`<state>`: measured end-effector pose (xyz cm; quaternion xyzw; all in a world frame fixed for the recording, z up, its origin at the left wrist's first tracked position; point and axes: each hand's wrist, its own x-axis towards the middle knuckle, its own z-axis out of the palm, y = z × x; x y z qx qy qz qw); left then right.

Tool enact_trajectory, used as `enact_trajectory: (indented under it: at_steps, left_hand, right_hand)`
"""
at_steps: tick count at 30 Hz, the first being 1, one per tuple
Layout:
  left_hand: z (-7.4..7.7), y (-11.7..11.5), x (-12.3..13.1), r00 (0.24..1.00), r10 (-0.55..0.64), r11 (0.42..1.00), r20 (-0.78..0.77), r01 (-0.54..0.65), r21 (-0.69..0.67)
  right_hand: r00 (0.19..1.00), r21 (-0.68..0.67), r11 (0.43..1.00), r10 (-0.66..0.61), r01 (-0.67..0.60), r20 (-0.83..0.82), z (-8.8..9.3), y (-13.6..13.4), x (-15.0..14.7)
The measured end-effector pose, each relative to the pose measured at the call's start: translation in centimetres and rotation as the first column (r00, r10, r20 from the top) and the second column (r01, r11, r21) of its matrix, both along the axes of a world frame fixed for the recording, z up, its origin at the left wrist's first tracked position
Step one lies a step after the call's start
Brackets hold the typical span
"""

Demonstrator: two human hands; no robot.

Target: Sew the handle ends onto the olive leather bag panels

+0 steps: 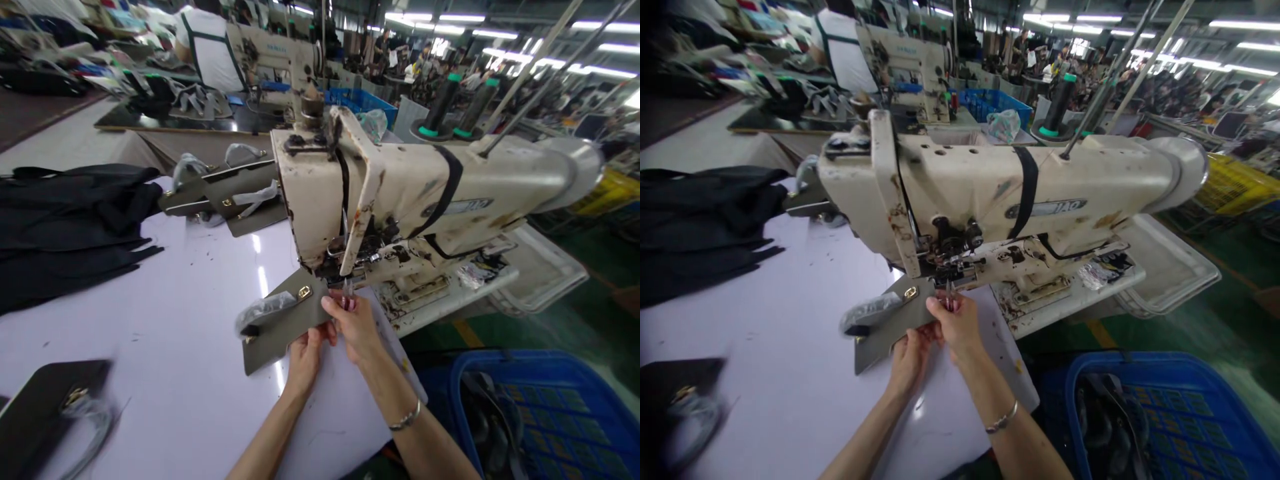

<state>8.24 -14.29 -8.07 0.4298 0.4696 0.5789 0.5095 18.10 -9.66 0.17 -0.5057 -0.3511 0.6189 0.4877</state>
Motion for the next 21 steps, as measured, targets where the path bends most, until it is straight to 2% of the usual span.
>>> enact_trajectory:
  at_steps: [3,6,14,21]
  left_hand:
    - [-0.6,0.9,-0.2,0.982,0.132,0.991,-0.138,-0.126,0.048]
    - [-0.7,1.2,-0.3,0.964,0.174,0.984,-0.198,-0.165,0.061]
    - [-0.5,1.1,0.4,0.965,0.209,0.978,-0.161,-0.203,0.052]
    - [1.2,0.7,1.2,0.952,0.285,0.957,-0.111,-0.289,-0.013]
  right_hand:
    - [0.994,-0.054,0.998,0.013,-0.019,-0.113,0.3,-0.1,0.5]
    - [0.992,-0.056,0.998,0.02,-0.027,-0.123,0.6,0.2,1.3]
    - [0.986,-0.037,0.994,0.092,-0.098,-0.136,0.6,1.2,2.6]
    - [0.997,-0.014,0.998,0.058,-0.059,-0.057,-0.2,1.4,3.0]
